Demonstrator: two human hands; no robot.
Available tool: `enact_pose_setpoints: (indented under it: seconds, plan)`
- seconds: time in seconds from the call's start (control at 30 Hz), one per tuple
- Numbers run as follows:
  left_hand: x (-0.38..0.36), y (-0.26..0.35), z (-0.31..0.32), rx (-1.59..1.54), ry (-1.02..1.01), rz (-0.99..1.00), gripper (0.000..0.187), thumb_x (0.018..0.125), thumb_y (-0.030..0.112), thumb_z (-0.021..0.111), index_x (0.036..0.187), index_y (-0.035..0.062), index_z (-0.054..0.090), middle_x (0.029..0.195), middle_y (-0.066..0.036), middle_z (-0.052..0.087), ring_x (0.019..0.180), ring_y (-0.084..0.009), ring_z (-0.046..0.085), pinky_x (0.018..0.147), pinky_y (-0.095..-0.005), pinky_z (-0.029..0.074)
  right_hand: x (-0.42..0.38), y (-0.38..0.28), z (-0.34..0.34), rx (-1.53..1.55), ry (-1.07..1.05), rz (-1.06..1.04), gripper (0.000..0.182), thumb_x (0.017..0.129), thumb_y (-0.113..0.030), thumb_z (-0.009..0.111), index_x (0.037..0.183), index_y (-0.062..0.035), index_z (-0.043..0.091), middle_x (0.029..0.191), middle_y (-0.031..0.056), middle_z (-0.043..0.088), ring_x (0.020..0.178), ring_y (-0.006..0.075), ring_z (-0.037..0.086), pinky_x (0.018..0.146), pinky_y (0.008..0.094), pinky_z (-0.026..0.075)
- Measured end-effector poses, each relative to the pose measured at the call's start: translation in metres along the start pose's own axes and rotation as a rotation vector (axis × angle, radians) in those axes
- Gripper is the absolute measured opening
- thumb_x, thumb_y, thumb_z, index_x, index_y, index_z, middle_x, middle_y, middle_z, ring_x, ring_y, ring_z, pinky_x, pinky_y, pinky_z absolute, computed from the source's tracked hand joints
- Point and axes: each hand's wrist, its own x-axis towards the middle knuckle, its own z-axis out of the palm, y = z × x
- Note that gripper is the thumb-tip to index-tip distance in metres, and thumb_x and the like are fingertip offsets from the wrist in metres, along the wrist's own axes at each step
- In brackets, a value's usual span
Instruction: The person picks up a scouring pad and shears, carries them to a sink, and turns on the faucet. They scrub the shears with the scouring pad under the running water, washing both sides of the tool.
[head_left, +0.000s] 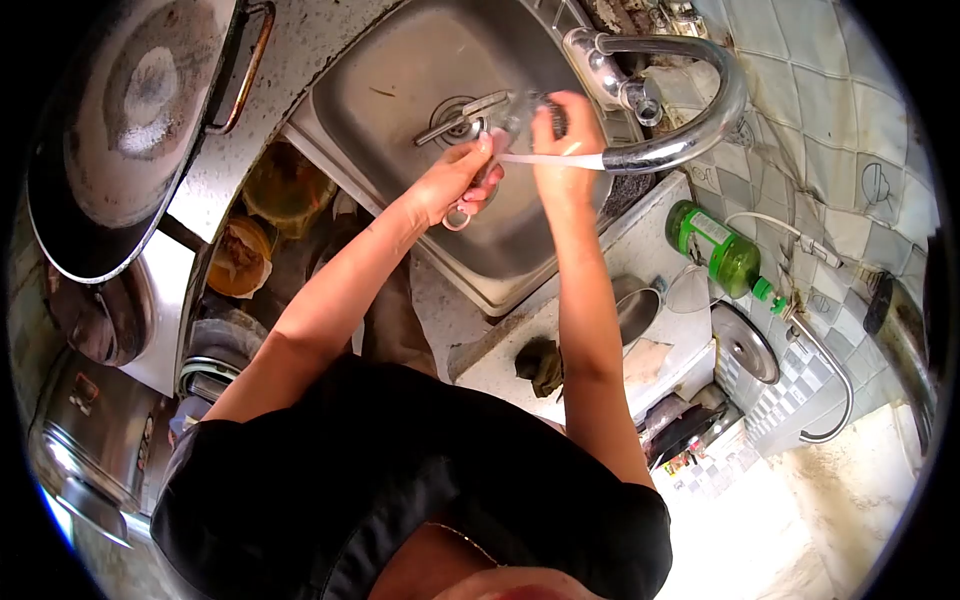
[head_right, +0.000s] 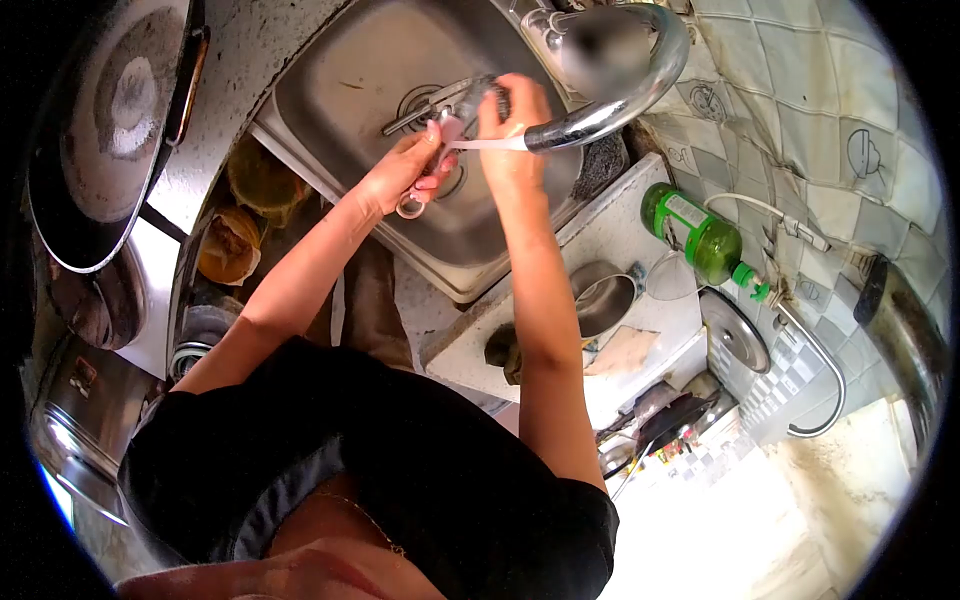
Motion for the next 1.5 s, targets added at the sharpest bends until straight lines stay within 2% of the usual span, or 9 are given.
enact_pose_setpoints:
  seconds: [0.07, 0.4, 1.0, 1.1, 1.17, 1.23, 1.27, 1.3, 1.5]
  plan:
    - [0.005, -0.001, -0.007, 0.090, 0.000, 0.031, 0.038, 0.103, 0.039, 0.040, 0.103, 0.0037, 0.052, 0.072, 0.000, 0.046, 0.046, -0.0059, 0.033, 0.037, -0.0209, 0.028, 0.008, -0.001, -0.013, -0.004, -0.012, 0.162, 0.021, 0.083, -0.011, 0.065, 0.102, -0.0015, 0.061, 0.096, 0.0185, 0.064, 0.089, 0.0345, 0.063, 0.079, 0.0423, 0.050]
    - [0.008, -0.007, 0.007, 0.303, 0.041, 0.027, 0.044, 0.102, 0.050, 0.036, 0.088, 0.0089, 0.046, 0.066, 0.002, 0.038, 0.049, -0.0071, 0.032, 0.039, -0.0224, 0.027, -0.004, -0.007, 0.010, -0.179, -0.286, 0.097, 0.019, 0.079, -0.016, 0.068, 0.093, -0.0040, 0.070, 0.088, 0.0172, 0.064, 0.085, 0.0373, 0.063, 0.077, 0.0443, 0.050]
    - [0.010, -0.008, 0.010, 0.240, 0.084, -0.059, 0.061, 0.097, 0.064, 0.025, 0.090, 0.0076, 0.048, 0.065, 0.003, 0.031, 0.047, -0.0068, 0.024, 0.040, -0.0226, 0.022, -0.005, 0.017, 0.019, -0.211, -0.186, 0.083, 0.015, 0.078, -0.012, 0.065, 0.086, 0.0007, 0.066, 0.089, 0.0197, 0.064, 0.084, 0.0379, 0.063, 0.077, 0.0444, 0.050]
    - [0.023, -0.004, -0.007, 0.118, -0.174, -0.074, 0.056, 0.102, 0.054, 0.026, 0.098, 0.0053, 0.051, 0.070, 0.000, 0.043, 0.050, -0.0100, 0.037, 0.043, -0.0245, 0.035, 0.012, 0.019, 0.007, -0.124, 0.089, 0.085, 0.015, 0.079, -0.010, 0.065, 0.089, 0.0016, 0.063, 0.088, 0.0200, 0.064, 0.082, 0.0365, 0.062, 0.075, 0.0432, 0.050]
    - [0.027, -0.007, -0.009, -0.248, -0.024, 0.024, 0.046, 0.103, 0.046, 0.031, 0.106, 0.0060, 0.053, 0.080, -0.005, 0.058, 0.067, -0.0186, 0.060, 0.060, -0.0350, 0.051, -0.005, 0.006, -0.004, -0.077, 0.120, 0.114, 0.019, 0.079, -0.010, 0.066, 0.095, 0.0014, 0.061, 0.089, 0.0203, 0.063, 0.081, 0.0367, 0.062, 0.073, 0.0443, 0.050]
    - [0.043, -0.008, -0.027, -0.278, -0.045, 0.085, 0.043, 0.104, 0.043, 0.031, 0.106, 0.0059, 0.053, 0.097, -0.011, 0.060, 0.085, -0.0235, 0.061, 0.075, -0.0393, 0.051, -0.027, -0.022, -0.007, 0.241, -0.108, 0.349, 0.021, 0.080, -0.011, 0.066, 0.097, -0.0005, 0.061, 0.089, 0.0198, 0.063, 0.082, 0.0370, 0.062, 0.072, 0.0448, 0.049]
    - [0.048, -0.011, -0.031, -0.310, -0.069, 0.134, 0.040, 0.104, 0.039, 0.031, 0.106, 0.0059, 0.053, 0.114, -0.017, 0.063, 0.104, -0.0284, 0.063, 0.091, -0.0436, 0.050, -0.037, -0.028, -0.004, -0.020, -0.199, 0.182, 0.016, 0.080, -0.012, 0.065, 0.091, -0.0007, 0.063, 0.096, 0.0173, 0.067, 0.084, 0.0352, 0.064, 0.076, 0.0408, 0.050]
    - [0.044, -0.004, -0.020, -0.386, -0.204, 0.167, 0.038, 0.105, 0.036, 0.030, 0.106, 0.0062, 0.054, 0.132, -0.022, 0.054, 0.122, -0.0296, 0.053, 0.104, -0.0423, 0.043, -0.053, -0.038, 0.003, -0.014, -0.318, 0.283, 0.014, 0.079, -0.010, 0.066, 0.091, -0.0030, 0.064, 0.093, 0.0168, 0.066, 0.084, 0.0365, 0.064, 0.075, 0.0415, 0.050]
    - [0.048, -0.025, -0.022, -0.330, -0.116, 0.106, 0.040, 0.106, 0.036, 0.023, 0.101, 0.0066, 0.049, 0.137, -0.023, 0.049, 0.125, -0.0338, 0.049, 0.109, -0.0419, 0.038, -0.056, -0.027, 0.017, -0.104, -0.232, 0.204, 0.016, 0.082, -0.016, 0.063, 0.091, -0.0024, 0.061, 0.085, 0.0204, 0.064, 0.079, 0.0413, 0.062, 0.069, 0.0486, 0.049]
